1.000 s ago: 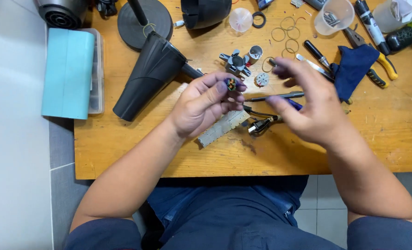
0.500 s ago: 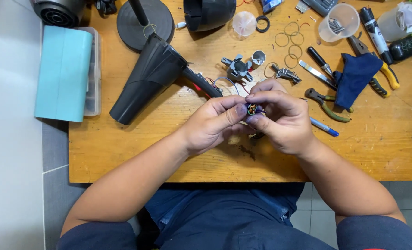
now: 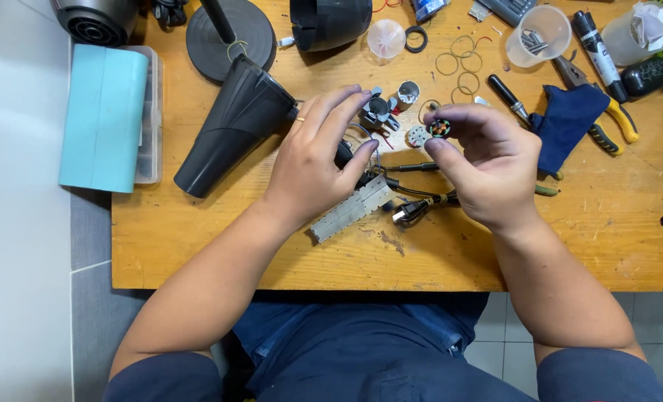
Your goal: Testing and marking a small electric motor component before assembling it into a housing on a workshop table.
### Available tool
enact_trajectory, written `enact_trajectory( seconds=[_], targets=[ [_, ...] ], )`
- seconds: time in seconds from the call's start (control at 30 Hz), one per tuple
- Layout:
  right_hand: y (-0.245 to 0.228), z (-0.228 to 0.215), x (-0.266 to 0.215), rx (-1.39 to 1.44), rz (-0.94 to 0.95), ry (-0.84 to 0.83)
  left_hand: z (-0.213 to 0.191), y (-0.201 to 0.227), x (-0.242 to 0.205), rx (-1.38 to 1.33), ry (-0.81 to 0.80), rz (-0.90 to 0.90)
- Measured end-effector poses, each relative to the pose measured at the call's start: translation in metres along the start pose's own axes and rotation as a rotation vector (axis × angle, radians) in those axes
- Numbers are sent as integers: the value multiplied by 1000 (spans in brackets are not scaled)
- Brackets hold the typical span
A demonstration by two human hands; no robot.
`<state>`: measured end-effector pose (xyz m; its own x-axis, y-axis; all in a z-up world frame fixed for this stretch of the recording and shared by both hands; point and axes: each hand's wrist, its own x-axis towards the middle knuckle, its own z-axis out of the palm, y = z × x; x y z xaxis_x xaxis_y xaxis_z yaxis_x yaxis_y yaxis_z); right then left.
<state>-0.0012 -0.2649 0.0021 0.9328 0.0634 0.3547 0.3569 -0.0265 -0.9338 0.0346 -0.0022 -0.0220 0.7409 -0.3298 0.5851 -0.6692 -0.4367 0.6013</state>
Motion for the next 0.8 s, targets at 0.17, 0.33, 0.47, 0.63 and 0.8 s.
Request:
enact_trajectory(
  seconds=[0.17, 0.33, 0.47, 0.63, 0.8],
  targets=[
    [-6, 1, 2, -66, 12, -13, -5, 27, 15, 106, -153, -130],
    [-3, -6, 1, -98, -41, 30, 17, 9, 23, 359, -204, -134],
    [11, -14, 1, -169, -120, 41, 32, -4, 26, 475, -213, -173],
    [16, -12, 2, -186, -147, 89, 30, 4, 26, 382, -165, -174],
    [-11, 3, -5, -265, -136, 127, -4, 30, 23, -109, -225, -313]
  ],
)
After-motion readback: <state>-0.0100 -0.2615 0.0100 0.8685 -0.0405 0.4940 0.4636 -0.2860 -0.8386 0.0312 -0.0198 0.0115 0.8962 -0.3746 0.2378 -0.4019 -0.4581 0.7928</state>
